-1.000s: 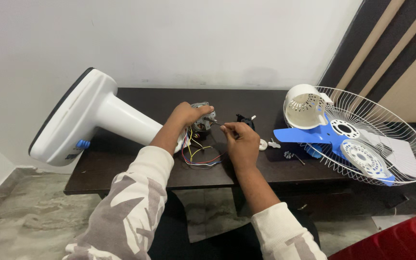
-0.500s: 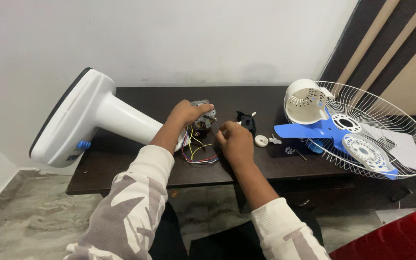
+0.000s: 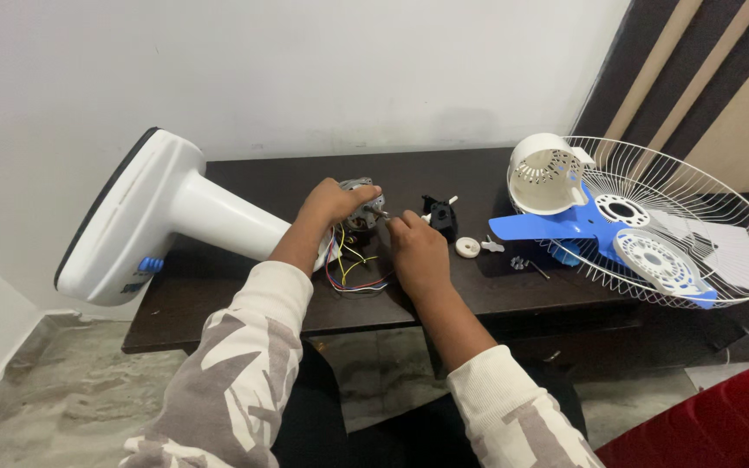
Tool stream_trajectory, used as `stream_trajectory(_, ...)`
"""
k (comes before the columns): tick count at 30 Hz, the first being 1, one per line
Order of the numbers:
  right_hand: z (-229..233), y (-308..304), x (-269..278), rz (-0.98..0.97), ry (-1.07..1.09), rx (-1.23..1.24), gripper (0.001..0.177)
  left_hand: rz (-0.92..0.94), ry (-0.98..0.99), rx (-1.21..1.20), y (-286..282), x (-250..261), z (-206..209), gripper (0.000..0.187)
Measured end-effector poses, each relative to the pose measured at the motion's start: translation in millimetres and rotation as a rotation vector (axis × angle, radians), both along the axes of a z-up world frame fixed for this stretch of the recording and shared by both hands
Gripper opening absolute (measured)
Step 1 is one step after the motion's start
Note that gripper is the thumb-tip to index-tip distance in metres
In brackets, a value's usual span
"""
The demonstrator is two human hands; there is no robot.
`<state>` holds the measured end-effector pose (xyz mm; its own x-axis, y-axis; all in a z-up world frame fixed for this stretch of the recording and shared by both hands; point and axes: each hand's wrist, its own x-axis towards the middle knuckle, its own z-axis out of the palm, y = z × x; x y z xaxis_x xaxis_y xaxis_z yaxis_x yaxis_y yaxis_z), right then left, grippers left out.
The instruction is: The person uses a screwdriver to remove screws from the fan motor housing while seated on the floor. They then lift the fan stand and align the motor with the stand's base, preparing to connect the wiring.
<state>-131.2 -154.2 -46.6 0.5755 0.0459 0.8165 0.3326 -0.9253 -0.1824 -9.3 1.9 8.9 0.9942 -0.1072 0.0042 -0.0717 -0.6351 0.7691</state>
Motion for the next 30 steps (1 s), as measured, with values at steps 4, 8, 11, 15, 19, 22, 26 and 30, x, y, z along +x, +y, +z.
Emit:
stream_trajectory(4,3,-1,-4,0.011,0.006,0.06,0.01,-0.002,-0.021,-0.005,0,-1,0,0.086)
stream_trajectory(8,8,1,-6,-0.023,0.086,0.122,0.012,-0.011,-0.01,0.0,-1,-1,-1,0.086)
stream_trajectory(11,10,3,-4,-0.05,0.165,0.176,0.02,-0.01,-0.024,0.025,-1,0,0,0.088)
stream_trajectory(15,9,3,-1,-0.109,0.25,0.193,0.029,-0.02,-0.02,-0.031,0,-2,-1,0.086)
stream_trajectory(19,5,3,4,-0.109,0.301,0.224,0.027,-0.01,-0.083,-0.017,0,-3,0,0.087)
stream_trajectory(22,4,0,8,-0.085,0.28,0.214,0.026,-0.01,0.014,-0.017,-1,-4,2,0.084)
stream_trajectory(26,1,-5,11,-0.045,0.264,0.296,0.025,-0.011,-0.045,-0.002,-2,-9,0,0.09)
stream_trajectory(30,-1,-10,17,0.037,0.334,0.542,0.022,-0.015,-0.122,0.06,0,-10,6,0.094)
